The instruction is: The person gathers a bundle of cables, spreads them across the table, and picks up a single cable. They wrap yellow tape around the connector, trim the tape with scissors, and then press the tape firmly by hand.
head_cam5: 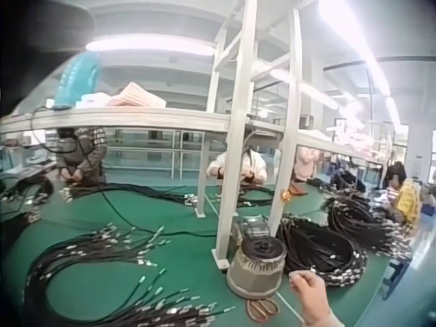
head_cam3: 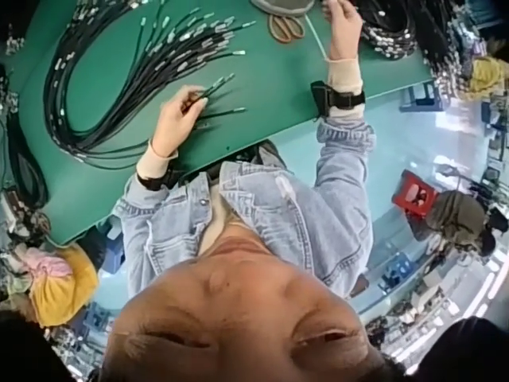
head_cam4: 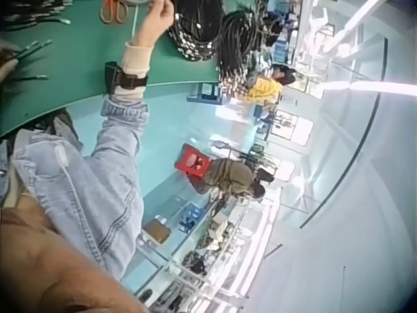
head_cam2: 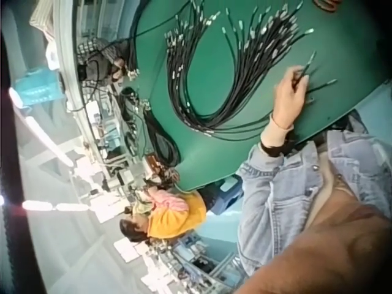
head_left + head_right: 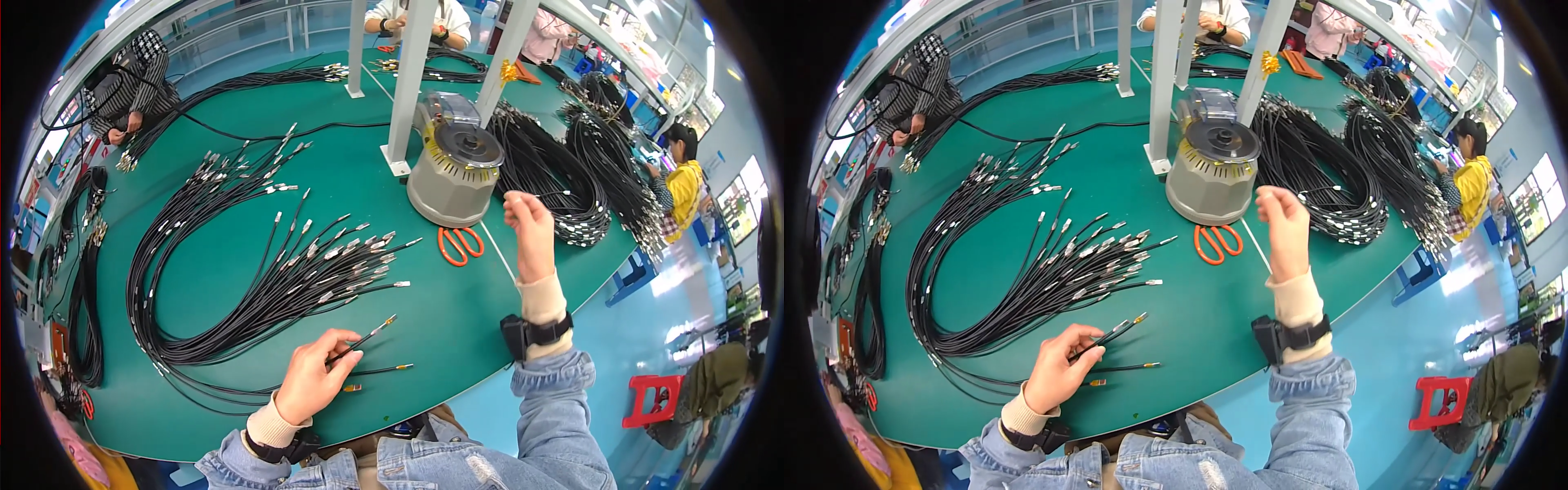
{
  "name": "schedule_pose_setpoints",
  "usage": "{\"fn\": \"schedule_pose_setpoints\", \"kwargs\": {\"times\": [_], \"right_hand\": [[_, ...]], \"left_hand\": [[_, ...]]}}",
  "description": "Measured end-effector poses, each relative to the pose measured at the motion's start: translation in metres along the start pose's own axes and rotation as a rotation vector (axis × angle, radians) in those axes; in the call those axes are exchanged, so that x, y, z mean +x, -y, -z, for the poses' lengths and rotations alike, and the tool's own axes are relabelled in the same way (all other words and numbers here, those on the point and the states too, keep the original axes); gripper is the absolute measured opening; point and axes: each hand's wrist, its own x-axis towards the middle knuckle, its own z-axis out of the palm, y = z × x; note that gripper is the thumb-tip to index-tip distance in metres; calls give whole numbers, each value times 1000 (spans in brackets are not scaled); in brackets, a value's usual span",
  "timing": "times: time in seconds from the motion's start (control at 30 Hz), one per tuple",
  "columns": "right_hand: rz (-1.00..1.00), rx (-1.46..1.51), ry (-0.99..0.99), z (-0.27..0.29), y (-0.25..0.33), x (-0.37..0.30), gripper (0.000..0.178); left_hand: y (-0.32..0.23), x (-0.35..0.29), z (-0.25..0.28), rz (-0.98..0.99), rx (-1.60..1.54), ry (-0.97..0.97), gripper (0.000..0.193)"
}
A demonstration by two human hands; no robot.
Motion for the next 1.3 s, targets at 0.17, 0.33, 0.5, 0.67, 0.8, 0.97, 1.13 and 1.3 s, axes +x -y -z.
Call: {"fn": "schedule_pose_setpoints", "kwargs": {"times": [0.17, 0.33, 0.5, 0.67, 0.8, 0.97, 1.13, 1.3], "right_hand": [[-139, 10, -7, 7, 5, 38, 24], [-197, -28, -39, 10, 12, 57, 27], [-263, -82, 158, 10, 14, 61, 22], [-252, -33, 201, 11, 12, 63, 14], [-254, 99, 174, 7, 12, 60, 10], [-145, 329, 200, -12, 32, 18, 8], [-199, 294, 305, -77, 52, -90, 4], [-355, 278, 428, -123, 38, -166, 3]], "left_hand": [[4, 4, -9, 5, -31, -48, 16], [4, 5, -8, 15, -30, -68, 13], [5, 7, -10, 10, -35, -69, 13], [6, 7, -10, 4, -63, -95, 12], [3, 5, -7, 7, -63, -151, 9], [2, 7, -7, -70, 76, -278, 8], [-1, 2, -2, -230, 298, -392, 9], [-5, -3, 0, -189, 301, -412, 8]]}}
